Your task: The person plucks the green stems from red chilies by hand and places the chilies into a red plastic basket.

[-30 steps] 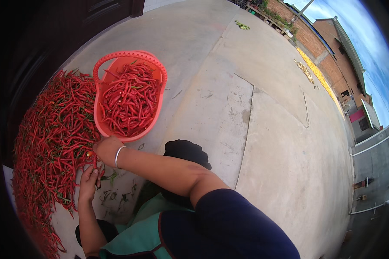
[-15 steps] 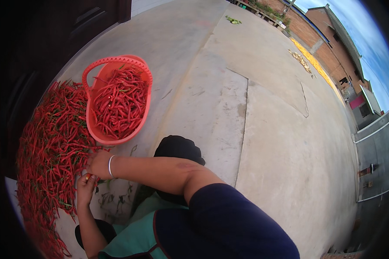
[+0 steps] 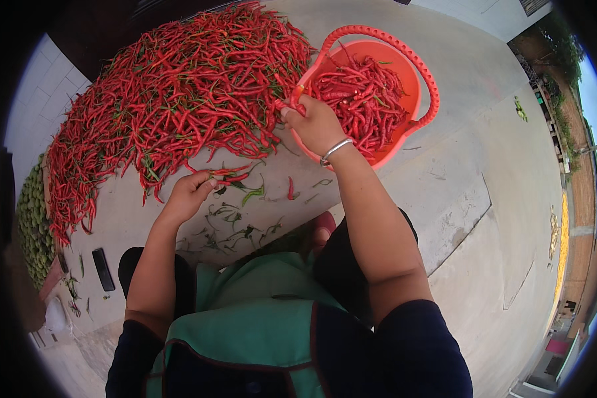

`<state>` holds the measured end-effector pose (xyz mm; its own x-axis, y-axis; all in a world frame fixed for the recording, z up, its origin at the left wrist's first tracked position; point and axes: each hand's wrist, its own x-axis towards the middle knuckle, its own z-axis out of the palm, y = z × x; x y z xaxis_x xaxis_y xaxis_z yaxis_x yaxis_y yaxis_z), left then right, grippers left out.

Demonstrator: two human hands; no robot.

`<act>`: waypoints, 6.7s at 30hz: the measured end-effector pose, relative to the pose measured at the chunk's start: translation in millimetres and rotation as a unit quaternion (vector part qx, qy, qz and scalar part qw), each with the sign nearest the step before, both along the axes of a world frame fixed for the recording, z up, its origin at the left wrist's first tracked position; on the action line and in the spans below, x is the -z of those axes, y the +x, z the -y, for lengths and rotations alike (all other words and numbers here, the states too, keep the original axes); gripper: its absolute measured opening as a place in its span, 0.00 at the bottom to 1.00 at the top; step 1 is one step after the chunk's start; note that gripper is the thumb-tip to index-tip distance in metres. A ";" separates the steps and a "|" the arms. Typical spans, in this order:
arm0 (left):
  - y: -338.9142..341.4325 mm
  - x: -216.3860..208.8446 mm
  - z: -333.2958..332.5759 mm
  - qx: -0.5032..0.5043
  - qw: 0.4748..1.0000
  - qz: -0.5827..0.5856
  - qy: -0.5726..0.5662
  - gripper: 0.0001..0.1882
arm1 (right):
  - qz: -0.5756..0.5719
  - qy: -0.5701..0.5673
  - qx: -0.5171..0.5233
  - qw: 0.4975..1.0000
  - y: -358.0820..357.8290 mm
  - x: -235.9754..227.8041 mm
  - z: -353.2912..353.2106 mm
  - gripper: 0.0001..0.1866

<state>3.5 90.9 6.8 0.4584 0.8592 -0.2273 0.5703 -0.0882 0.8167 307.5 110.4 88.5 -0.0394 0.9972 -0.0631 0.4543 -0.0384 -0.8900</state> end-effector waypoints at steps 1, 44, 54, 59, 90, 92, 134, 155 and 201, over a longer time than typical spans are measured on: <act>-4.6 3.5 1.1 0.030 0.996 -0.077 0.037 0.12 | 0.229 0.062 0.081 0.968 22.5 -12.0 -7.6 0.19; 24.0 26.9 25.6 -0.212 0.871 0.350 -0.273 0.10 | -0.458 -0.202 0.132 0.855 -135.7 140.9 49.2 0.12; -37.7 104.9 -9.9 -0.364 0.871 0.147 -0.295 0.05 | -0.002 -0.121 -0.042 0.992 -192.3 203.9 -20.9 0.14; -41.9 80.9 -24.3 -0.404 0.874 0.163 -0.213 0.06 | 0.121 -0.108 -0.073 0.984 -238.1 209.6 -71.8 0.16; -31.5 64.6 8.8 -0.109 0.978 -0.139 0.107 0.07 | 0.159 -0.037 -0.122 0.979 -141.3 184.0 23.2 0.07; -43.4 79.6 14.6 0.016 0.971 -0.237 -0.022 0.10 | 0.180 -0.037 -0.090 0.979 -124.4 203.9 2.6 0.08; -76.0 67.0 2.6 -0.295 0.954 -0.006 0.061 0.07 | 0.353 0.019 -0.175 0.919 -217.1 238.0 -5.7 0.14; -92.7 4.7 47.2 -0.083 0.965 0.217 -0.118 0.12 | 0.064 -0.118 -0.293 0.947 -195.0 138.1 28.7 0.10; -53.4 55.4 33.3 0.001 0.959 -0.278 0.049 0.13 | 0.367 0.054 -0.154 0.916 -133.6 207.7 14.2 0.13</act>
<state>-49.9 57.6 -48.5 0.2908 0.8886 -0.3547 0.9154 -0.1505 0.3734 173.8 96.2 -119.2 -0.3064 0.9479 -0.0875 0.9064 0.2624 -0.3310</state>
